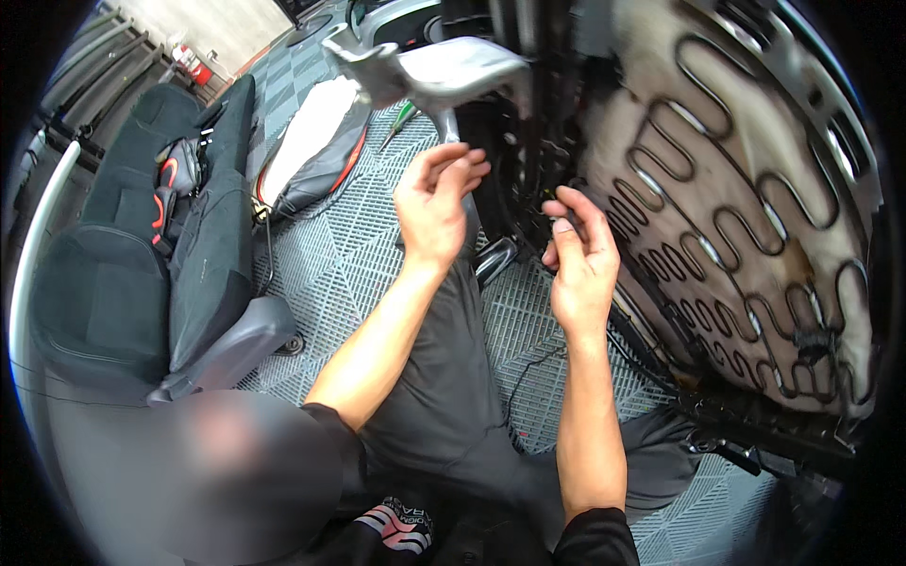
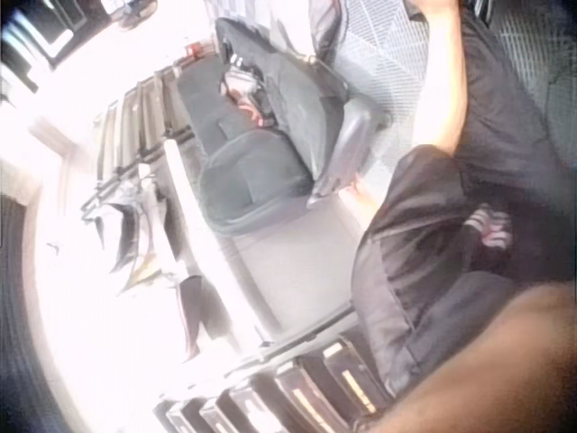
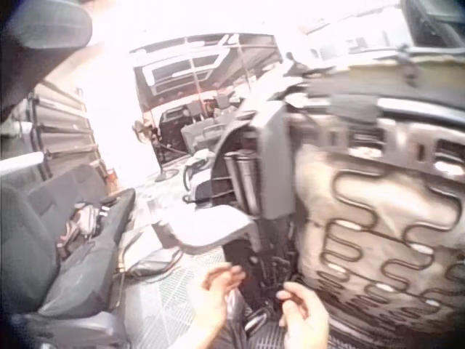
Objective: The person disconnects and reconnects electrical wiring and fabric clips on the bottom of a car seat by hand while sitting on the floor.
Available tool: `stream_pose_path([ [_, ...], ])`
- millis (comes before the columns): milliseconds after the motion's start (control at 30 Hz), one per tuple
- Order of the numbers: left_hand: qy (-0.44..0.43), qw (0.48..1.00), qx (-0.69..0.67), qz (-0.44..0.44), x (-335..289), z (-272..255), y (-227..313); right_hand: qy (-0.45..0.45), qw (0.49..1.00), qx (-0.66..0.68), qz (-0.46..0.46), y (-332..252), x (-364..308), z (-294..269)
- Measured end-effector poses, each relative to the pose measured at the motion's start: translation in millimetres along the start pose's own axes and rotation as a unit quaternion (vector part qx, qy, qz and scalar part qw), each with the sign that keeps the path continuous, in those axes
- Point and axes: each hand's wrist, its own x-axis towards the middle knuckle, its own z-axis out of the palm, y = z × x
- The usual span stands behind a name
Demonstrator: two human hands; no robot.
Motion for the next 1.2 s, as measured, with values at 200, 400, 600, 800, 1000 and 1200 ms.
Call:
stream_pose_path([
  [200, 0.003, 0.999, 0.020, 0.045, -12, -41, -18, 0.071, 0.978, -0.174, -0.090, 22, 13, 38],
  [400, -0.135, 0.972, -0.124, 0.148, 3, -24, -4, 0.051, 0.992, -0.079, -0.084, -11, 40, 56],
  [600, -0.201, 0.947, -0.237, 0.075, 12, -5, 0, 0.061, 0.986, -0.061, -0.140, -16, 58, 38],
  [800, -0.215, 0.962, -0.080, 0.149, 3, -7, -12, 0.131, 0.978, -0.090, -0.132, -45, 47, 84],
  [1000, -0.205, 0.976, -0.016, 0.076, -9, -27, -37, 0.202, 0.944, -0.231, -0.124, -45, 40, 83],
  [1200, -0.092, 0.987, -0.113, -0.064, -19, -22, -63, 0.213, 0.959, -0.129, -0.139, -54, 10, 90],
])
